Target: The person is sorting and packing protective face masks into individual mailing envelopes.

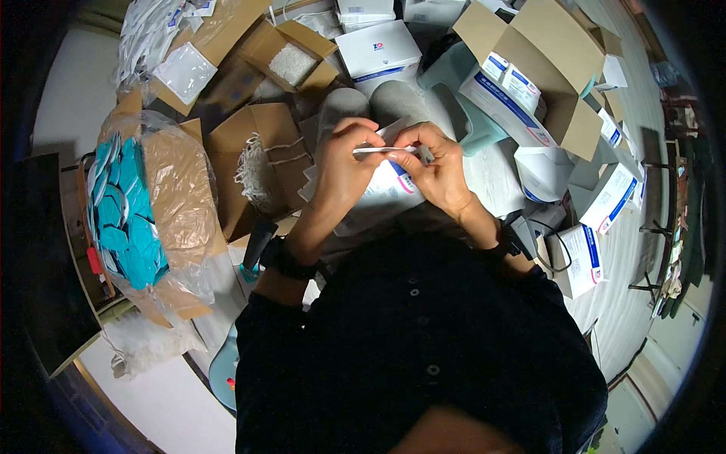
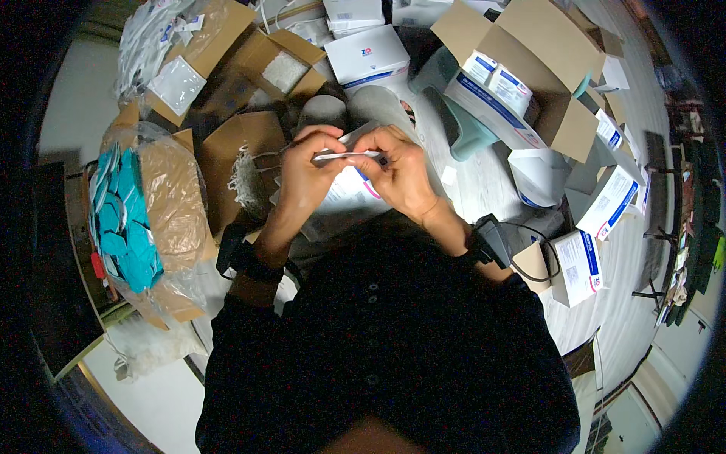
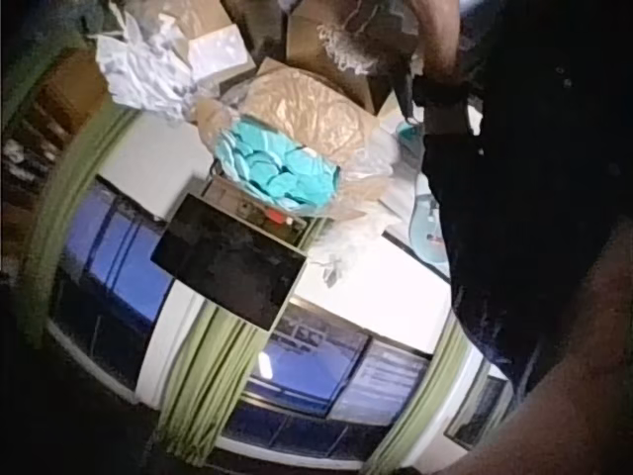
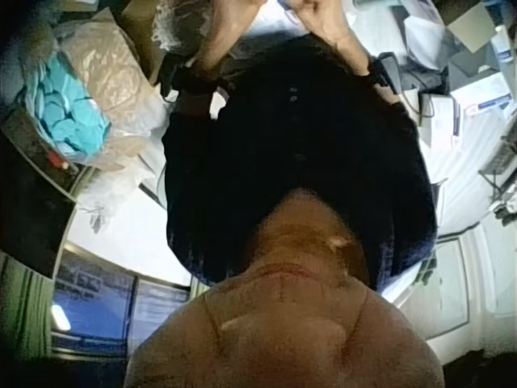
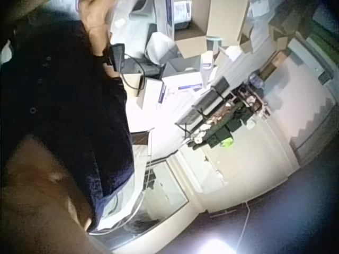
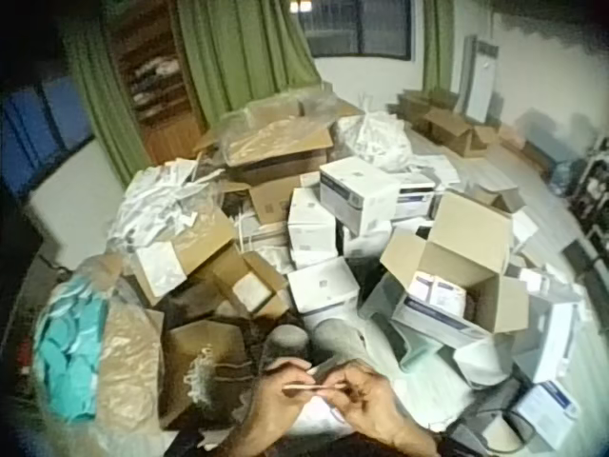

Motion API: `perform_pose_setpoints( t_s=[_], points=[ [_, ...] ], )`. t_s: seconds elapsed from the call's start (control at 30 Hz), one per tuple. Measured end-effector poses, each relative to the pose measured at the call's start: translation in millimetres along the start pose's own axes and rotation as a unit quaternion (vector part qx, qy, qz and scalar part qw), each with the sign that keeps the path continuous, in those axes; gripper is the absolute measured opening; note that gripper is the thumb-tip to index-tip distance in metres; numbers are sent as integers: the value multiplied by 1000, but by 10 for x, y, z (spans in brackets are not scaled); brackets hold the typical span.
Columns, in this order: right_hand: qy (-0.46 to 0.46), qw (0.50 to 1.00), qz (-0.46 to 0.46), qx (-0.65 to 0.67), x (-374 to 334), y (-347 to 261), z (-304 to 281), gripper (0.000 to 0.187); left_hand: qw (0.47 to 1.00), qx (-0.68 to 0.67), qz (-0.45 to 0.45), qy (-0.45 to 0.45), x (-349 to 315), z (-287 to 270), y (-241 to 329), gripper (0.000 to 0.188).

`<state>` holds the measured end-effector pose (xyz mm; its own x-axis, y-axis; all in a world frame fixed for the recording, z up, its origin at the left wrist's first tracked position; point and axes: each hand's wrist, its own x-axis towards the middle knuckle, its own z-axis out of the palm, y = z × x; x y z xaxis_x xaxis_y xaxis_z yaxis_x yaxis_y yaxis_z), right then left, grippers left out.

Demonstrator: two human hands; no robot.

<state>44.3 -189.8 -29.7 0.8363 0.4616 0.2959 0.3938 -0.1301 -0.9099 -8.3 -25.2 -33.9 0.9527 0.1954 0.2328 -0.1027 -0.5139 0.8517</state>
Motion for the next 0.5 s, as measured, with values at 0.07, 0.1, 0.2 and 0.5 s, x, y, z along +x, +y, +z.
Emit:
perform_pose_setpoints(
  t_s=[0.07,0.1,0.2,0.5],
  points=[
    [4,998,62,28,-48,48,43,14,1000,2,-6,-9,-58,-2,-5,21],
    [6,995,93,44,-53,45,66,14,1000,-4,-10,-20,-84,-15,-15,21],
    [37,993,95,53,-10,-44,132,16,1000,19,-13,7,-152,8,25,17],
    [145,943,257,155,97,702,343,18,989,77,91,83,-553,185,158,7]
  ],
)
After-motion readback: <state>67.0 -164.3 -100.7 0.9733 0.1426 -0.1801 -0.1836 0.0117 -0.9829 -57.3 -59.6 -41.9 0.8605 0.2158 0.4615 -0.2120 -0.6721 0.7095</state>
